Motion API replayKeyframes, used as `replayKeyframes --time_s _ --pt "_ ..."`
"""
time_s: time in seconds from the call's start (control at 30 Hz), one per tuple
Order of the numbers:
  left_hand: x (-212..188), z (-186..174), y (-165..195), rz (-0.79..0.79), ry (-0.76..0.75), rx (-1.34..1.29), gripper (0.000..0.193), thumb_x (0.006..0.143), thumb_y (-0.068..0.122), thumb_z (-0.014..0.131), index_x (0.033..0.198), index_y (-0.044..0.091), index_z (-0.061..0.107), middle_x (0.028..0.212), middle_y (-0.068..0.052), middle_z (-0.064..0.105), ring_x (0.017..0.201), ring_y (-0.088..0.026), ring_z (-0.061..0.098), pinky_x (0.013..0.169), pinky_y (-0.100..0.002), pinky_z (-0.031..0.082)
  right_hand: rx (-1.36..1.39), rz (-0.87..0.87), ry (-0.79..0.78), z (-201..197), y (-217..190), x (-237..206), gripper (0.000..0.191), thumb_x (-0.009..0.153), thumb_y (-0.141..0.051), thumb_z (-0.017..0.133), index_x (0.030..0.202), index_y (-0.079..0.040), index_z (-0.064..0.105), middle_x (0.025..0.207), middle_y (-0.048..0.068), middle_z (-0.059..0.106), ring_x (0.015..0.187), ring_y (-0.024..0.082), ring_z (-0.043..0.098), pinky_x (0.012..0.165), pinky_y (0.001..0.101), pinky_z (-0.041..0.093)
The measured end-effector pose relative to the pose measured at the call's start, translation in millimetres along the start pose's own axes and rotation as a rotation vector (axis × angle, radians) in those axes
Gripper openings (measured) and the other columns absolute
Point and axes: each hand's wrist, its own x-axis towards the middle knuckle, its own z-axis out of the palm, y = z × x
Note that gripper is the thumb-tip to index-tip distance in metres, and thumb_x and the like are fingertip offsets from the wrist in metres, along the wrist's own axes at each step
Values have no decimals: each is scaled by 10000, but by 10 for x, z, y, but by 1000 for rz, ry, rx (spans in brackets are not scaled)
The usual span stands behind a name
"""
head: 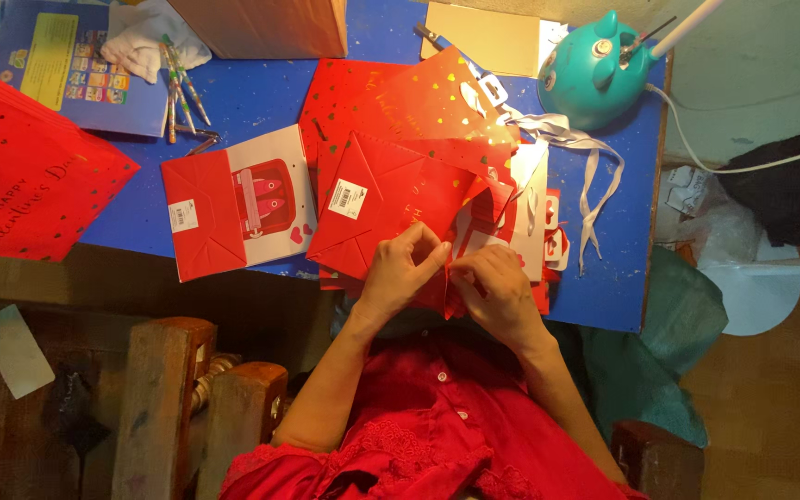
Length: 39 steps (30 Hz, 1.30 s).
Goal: The person assembles Valentine's Day cards by threading white ribbons through pre-cut slots on the card flaps and tying them into bows. They handle multiple red and white cards, repeating the threading and tying steps for each card.
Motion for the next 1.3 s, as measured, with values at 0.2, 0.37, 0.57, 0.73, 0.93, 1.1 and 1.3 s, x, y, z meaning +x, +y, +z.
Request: replayKeyframes --time_s 0.2,0.37,0.57,0.73,0.93,1.1,1.3 --pt "-57 -74 45 31 -99 2 228 932 270 731 930 45 694 822 -56 747 715 -139 701 626 -308 525 -7 45 33 52 29 -27 185 832 18 742 986 -53 668 901 86 655 854 294 625 781 405 477" --pt "-101 -158 26 64 -235 -55 216 884 210 774 998 41 701 921 -85 728 839 -161 735 758 -301 579 -14 80 38 43 16 -57 173 847 22 720 997 -49 672 914 92 656 859 291 637 769 389 497" --pt "-125 -109 -6 119 -189 -10 207 862 154 770 1017 36 700 931 -97 710 862 -196 716 782 -315 567 -22 85 37 46 7 -55 167 864 27 703 1008 -47 662 914 99 647 860 294 634 768 385 497" --pt "-116 -67 -3 39 -137 66 159 861 165 759 975 58 732 867 -80 713 753 -197 672 661 -331 521 -18 108 25 38 -4 -49 180 845 30 700 1004 -44 661 892 101 633 837 291 624 743 384 490" --pt "-104 -74 38 44 -101 111 152 852 181 775 932 58 735 811 -70 706 715 -189 649 656 -322 514 84 189 0 9 -27 -34 178 845 22 720 1000 -45 663 881 85 630 779 241 626 670 336 505" --pt "-102 -115 49 -1 -110 67 144 841 180 803 889 50 764 805 -71 709 726 -176 660 671 -314 524 36 84 11 4 -3 -20 183 807 29 733 945 -60 652 812 78 597 777 267 587 720 375 463" --pt "-129 -109 -12 72 -130 -67 99 840 113 800 905 41 781 859 -59 753 864 -152 692 783 -295 557 7 72 4 27 22 -37 195 773 39 722 915 -57 630 821 95 583 799 300 576 728 400 449"
